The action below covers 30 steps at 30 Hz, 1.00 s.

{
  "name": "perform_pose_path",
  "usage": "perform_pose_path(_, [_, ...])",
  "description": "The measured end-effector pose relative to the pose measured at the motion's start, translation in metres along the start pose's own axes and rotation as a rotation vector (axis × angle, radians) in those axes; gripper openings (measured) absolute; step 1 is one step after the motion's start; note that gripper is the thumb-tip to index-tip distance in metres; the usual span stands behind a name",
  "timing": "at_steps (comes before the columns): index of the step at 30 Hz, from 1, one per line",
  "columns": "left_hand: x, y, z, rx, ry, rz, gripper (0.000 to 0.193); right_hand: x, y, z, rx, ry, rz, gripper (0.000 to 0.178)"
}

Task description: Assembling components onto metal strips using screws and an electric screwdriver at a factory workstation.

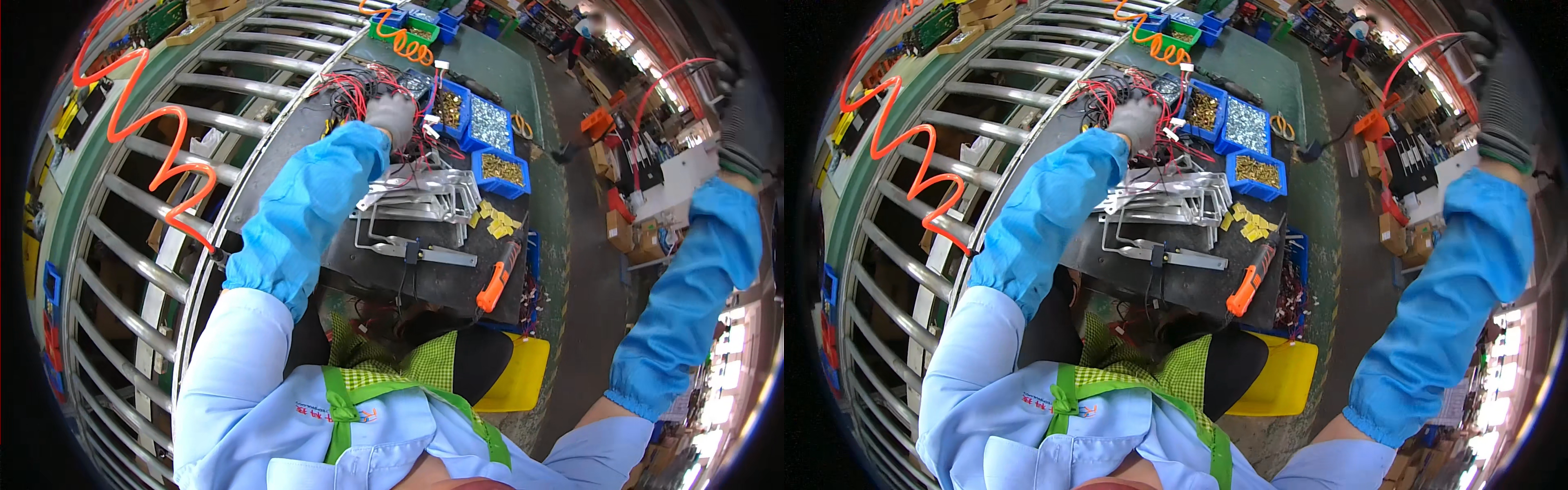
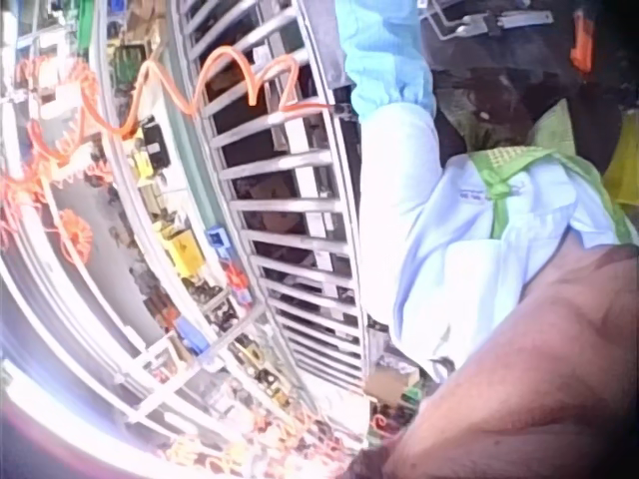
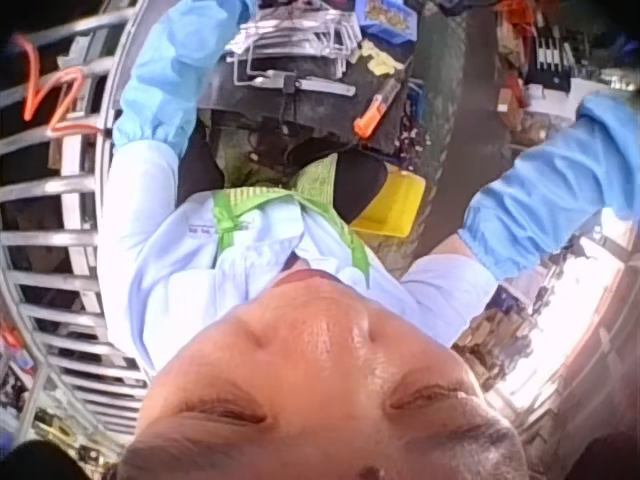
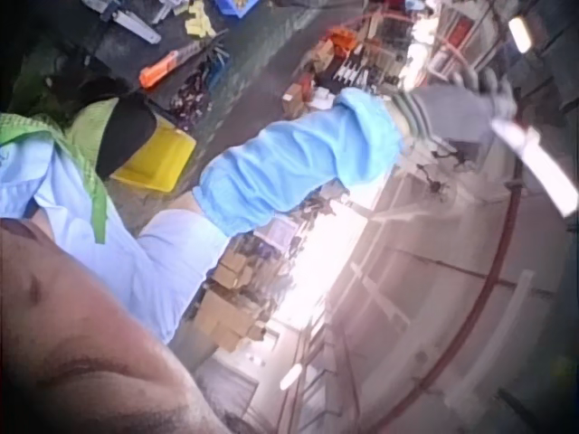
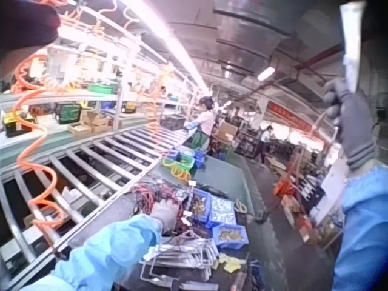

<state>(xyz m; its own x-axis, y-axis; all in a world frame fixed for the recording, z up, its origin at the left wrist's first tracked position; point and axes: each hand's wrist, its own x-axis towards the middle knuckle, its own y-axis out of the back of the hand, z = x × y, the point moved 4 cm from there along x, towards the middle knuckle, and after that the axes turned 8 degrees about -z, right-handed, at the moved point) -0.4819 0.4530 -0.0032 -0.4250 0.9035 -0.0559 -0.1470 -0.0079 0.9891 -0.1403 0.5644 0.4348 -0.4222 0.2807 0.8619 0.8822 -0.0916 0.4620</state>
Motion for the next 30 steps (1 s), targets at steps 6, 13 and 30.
perform_pose_path(6, [-0.082,0.099,0.084,-0.615,-0.738,0.744,0.051,-0.091,-0.058,-0.089,-0.012,-0.213,0.024,0.036])
perform_pose_path(13, [-0.200,-0.023,0.157,-1.178,-1.024,-0.771,0.071,-0.146,-0.037,-0.112,0.028,-0.211,-0.040,0.032])
perform_pose_path(30, [-0.229,-0.037,-0.004,-2.006,-0.402,-0.909,0.038,-0.437,0.054,-0.112,0.608,-0.879,-0.414,0.046])
